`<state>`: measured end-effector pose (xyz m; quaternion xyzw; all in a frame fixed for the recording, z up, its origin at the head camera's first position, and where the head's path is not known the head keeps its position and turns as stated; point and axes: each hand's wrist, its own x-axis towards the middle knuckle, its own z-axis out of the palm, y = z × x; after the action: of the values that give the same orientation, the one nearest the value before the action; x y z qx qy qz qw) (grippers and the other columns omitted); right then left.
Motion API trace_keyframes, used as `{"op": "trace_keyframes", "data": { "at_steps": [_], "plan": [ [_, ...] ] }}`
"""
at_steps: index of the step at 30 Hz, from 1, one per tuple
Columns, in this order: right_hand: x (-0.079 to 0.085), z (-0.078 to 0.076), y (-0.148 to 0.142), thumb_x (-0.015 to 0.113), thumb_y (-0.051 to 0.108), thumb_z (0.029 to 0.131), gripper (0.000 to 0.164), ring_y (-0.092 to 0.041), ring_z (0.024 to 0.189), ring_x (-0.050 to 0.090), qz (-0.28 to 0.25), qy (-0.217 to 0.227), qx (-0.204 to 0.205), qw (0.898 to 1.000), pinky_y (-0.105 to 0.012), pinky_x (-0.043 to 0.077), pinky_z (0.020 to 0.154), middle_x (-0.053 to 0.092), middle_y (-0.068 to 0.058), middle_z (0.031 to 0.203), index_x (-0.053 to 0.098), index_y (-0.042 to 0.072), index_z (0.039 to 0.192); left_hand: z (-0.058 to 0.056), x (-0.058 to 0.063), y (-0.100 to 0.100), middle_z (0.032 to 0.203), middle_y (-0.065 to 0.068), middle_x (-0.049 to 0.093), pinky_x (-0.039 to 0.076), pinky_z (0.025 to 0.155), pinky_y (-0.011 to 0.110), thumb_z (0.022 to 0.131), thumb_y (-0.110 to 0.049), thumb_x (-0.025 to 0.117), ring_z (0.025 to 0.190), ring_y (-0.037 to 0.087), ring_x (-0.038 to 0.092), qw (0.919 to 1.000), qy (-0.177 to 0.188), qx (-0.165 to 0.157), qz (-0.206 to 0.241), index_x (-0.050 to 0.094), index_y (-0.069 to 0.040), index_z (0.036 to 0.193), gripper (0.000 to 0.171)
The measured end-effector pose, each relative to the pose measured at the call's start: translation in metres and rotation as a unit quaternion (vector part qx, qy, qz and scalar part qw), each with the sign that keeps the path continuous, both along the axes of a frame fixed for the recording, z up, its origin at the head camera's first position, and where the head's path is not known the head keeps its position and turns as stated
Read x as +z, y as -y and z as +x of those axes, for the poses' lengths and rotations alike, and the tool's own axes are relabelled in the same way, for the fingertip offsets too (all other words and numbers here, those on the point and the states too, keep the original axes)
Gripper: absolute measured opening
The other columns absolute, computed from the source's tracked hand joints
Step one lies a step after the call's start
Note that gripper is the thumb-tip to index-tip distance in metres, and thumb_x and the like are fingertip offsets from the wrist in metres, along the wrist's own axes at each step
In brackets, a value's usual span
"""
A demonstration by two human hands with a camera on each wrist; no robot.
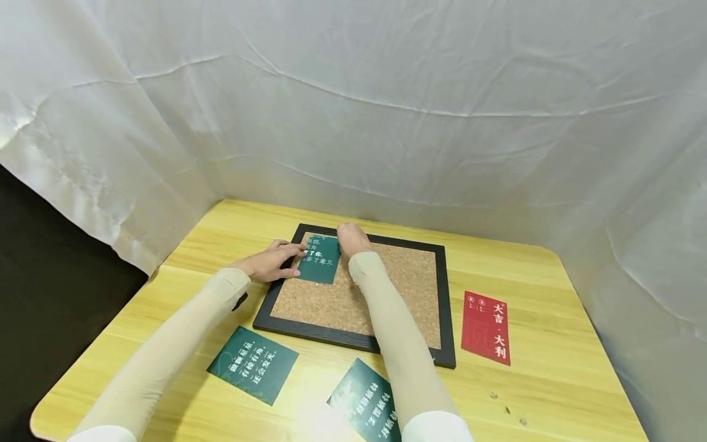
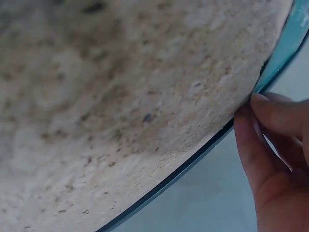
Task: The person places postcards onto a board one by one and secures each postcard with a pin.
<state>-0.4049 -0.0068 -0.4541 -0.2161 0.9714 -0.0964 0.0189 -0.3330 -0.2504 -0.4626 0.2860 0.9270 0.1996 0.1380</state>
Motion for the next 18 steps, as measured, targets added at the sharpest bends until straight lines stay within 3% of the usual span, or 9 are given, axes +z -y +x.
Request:
{"op": "trace_keyframes", "data": {
  "at_steps": [3,5,9,18],
  "plan": [
    [0.0042,0.0008,-0.0054,0.056,-0.018,0.092,0.036,-0.022,0.100,0.071,-0.015,0.043,0.007,0.999,-0.034,0.058,0.090,0.078,-0.010,0.104,0.083,0.006,0.098,-0.0004,0.0004,0.0008,0.171,0.014,0.028,0.028,0.124,0.060,0.106,-0.030,0.061,0.156,0.046,0.020,1.0000,-0.003,0.000,0.002,0.046,-0.005,0.153,0.056],
    [0.0055,0.0004,-0.0073,0.054,-0.016,0.094,0.041,-0.029,0.118,0.069,-0.029,0.064,0.007,0.998,-0.041,0.057,0.101,0.076,-0.013,0.122,0.080,0.007,0.115,-0.0007,0.0012,0.0021,0.171,0.014,0.028,0.028,0.124,0.061,0.105,-0.029,0.061,0.156,0.046,0.020,1.0000,-0.006,0.002,0.000,0.047,-0.005,0.153,0.056],
    [0.0046,-0.0009,-0.0095,0.050,-0.013,0.096,0.042,-0.031,0.124,0.067,-0.051,0.088,0.002,0.995,-0.044,0.055,0.104,0.074,-0.013,0.127,0.078,0.008,0.120,-0.0024,0.0009,0.0027,0.171,0.013,0.028,0.028,0.124,0.060,0.105,-0.030,0.061,0.156,0.045,0.021,1.0000,-0.007,0.003,-0.005,0.047,-0.006,0.154,0.056],
    [0.0046,0.0011,-0.0086,0.054,-0.010,0.097,0.041,-0.031,0.129,0.064,-0.059,0.093,-0.014,0.994,-0.044,0.053,0.108,0.070,-0.013,0.135,0.074,0.008,0.128,-0.0037,-0.0001,0.0030,0.171,0.012,0.028,0.028,0.124,0.059,0.105,-0.031,0.061,0.156,0.044,0.021,0.9999,-0.007,0.007,-0.006,0.047,-0.006,0.153,0.056]
  ]
}}
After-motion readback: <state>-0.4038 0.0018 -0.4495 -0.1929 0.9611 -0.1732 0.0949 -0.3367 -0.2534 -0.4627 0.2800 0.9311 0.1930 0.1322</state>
